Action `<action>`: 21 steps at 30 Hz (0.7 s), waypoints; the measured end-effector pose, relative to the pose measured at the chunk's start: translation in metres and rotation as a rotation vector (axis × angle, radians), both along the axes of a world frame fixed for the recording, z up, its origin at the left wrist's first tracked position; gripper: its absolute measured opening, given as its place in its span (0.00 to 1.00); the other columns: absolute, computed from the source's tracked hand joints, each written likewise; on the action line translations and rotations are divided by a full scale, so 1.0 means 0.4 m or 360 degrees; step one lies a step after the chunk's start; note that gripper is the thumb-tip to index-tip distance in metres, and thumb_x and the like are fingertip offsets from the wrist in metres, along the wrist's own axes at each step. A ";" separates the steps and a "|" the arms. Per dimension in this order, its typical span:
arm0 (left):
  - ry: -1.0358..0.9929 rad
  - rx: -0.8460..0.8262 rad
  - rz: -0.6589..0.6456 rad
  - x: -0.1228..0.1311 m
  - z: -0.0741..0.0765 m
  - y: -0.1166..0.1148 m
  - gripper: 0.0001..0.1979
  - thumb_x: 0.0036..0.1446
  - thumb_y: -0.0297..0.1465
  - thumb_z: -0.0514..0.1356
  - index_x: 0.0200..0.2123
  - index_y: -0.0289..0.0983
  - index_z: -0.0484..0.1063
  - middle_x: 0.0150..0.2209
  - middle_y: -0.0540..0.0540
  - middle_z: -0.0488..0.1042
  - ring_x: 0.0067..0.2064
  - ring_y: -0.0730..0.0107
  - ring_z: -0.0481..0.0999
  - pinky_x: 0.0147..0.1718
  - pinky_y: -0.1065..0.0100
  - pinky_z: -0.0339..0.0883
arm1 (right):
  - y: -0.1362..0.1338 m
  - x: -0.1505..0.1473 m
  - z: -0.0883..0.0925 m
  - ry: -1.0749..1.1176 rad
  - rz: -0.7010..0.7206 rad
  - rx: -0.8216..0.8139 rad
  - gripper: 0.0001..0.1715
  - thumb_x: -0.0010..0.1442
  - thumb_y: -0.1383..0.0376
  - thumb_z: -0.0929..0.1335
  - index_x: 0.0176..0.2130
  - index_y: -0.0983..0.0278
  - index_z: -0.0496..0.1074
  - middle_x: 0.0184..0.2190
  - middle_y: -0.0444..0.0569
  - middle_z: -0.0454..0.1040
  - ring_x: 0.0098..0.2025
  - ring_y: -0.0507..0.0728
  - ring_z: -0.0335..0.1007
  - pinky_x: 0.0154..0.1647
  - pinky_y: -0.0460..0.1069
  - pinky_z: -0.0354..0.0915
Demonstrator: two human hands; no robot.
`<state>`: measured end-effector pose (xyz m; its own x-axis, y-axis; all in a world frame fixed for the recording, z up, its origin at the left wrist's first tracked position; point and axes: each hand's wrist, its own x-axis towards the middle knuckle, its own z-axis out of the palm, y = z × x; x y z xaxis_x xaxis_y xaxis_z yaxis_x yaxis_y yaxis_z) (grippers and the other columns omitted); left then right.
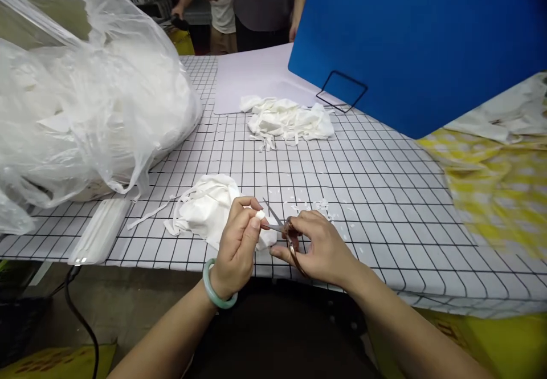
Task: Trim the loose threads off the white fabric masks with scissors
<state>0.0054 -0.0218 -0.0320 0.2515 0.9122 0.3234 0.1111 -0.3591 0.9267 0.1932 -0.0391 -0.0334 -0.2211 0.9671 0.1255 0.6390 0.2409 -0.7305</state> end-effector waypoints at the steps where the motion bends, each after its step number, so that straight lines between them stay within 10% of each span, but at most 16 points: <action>1: 0.0039 0.0032 -0.0025 0.007 -0.001 -0.002 0.16 0.72 0.34 0.47 0.34 0.37 0.70 0.43 0.40 0.65 0.50 0.59 0.68 0.42 0.60 0.70 | -0.010 0.008 0.001 -0.0019 0.0005 0.0005 0.25 0.54 0.46 0.74 0.24 0.60 0.66 0.20 0.43 0.70 0.26 0.55 0.65 0.38 0.55 0.62; 21: 0.0254 0.0442 -0.0202 0.052 -0.032 -0.016 0.10 0.69 0.22 0.47 0.40 0.37 0.66 0.43 0.43 0.62 0.50 0.63 0.65 0.49 0.61 0.66 | -0.044 0.032 0.004 0.0007 -0.0068 -0.0046 0.30 0.55 0.44 0.72 0.20 0.60 0.60 0.16 0.42 0.68 0.22 0.53 0.62 0.33 0.52 0.60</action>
